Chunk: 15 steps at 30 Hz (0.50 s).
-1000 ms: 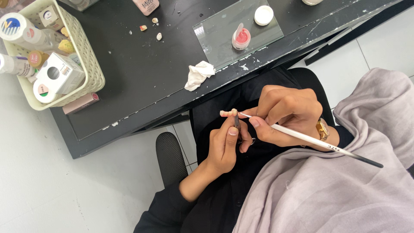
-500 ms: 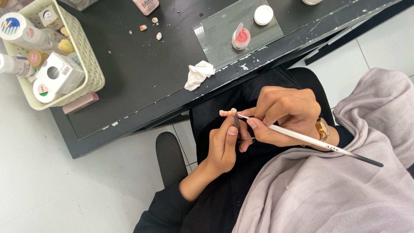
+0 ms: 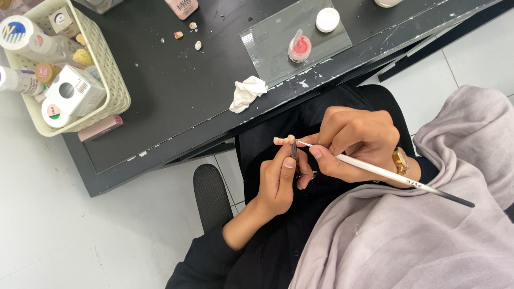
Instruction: The person holds a denture with forceps in one hand and uses a fine brush to apply and shape pink dental ceramic or acrylic material onto the denture teeth. They periodically dip the brush into a small dish of pink material on the glass slab and continue building up the material on the denture.
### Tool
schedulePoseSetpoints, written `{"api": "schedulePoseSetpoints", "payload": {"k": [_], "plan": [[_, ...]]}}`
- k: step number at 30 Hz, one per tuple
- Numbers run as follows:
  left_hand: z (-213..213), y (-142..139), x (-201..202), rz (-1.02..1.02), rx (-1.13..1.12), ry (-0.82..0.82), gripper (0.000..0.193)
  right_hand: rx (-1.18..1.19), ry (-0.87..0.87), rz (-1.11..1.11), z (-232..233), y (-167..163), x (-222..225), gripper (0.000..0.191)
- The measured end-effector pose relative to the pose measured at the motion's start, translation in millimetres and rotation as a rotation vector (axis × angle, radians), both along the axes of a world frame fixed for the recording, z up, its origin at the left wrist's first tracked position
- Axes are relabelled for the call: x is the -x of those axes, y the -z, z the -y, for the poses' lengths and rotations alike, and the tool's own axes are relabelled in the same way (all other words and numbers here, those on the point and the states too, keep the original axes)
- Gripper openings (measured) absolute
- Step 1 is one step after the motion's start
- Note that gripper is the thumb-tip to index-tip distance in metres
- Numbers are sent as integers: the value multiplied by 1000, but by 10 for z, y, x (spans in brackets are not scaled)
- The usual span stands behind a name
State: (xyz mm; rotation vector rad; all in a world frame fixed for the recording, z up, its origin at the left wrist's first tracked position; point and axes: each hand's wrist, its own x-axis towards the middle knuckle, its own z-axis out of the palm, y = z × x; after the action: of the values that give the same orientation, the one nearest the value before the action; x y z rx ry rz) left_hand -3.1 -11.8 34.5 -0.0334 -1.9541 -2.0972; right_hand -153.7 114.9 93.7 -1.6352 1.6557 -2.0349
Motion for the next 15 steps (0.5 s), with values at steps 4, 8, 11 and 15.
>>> {"api": "schedulePoseSetpoints", "payload": {"k": [4, 8, 11, 15], "plan": [[-24, 20, 5, -25, -13, -18, 51, 3, -6, 7, -4, 6, 7, 25], [-12, 42, -4, -17, 4, -5, 48, -4, -18, -6, -12, 2, 8, 25], [-17, 42, -9, -17, 9, -6, 48, 18, -1, -17, 8, 6, 14, 26], [-18, 32, 4, -36, 20, -10, 48, 9, -4, 8, -3, -14, -1, 27]]}}
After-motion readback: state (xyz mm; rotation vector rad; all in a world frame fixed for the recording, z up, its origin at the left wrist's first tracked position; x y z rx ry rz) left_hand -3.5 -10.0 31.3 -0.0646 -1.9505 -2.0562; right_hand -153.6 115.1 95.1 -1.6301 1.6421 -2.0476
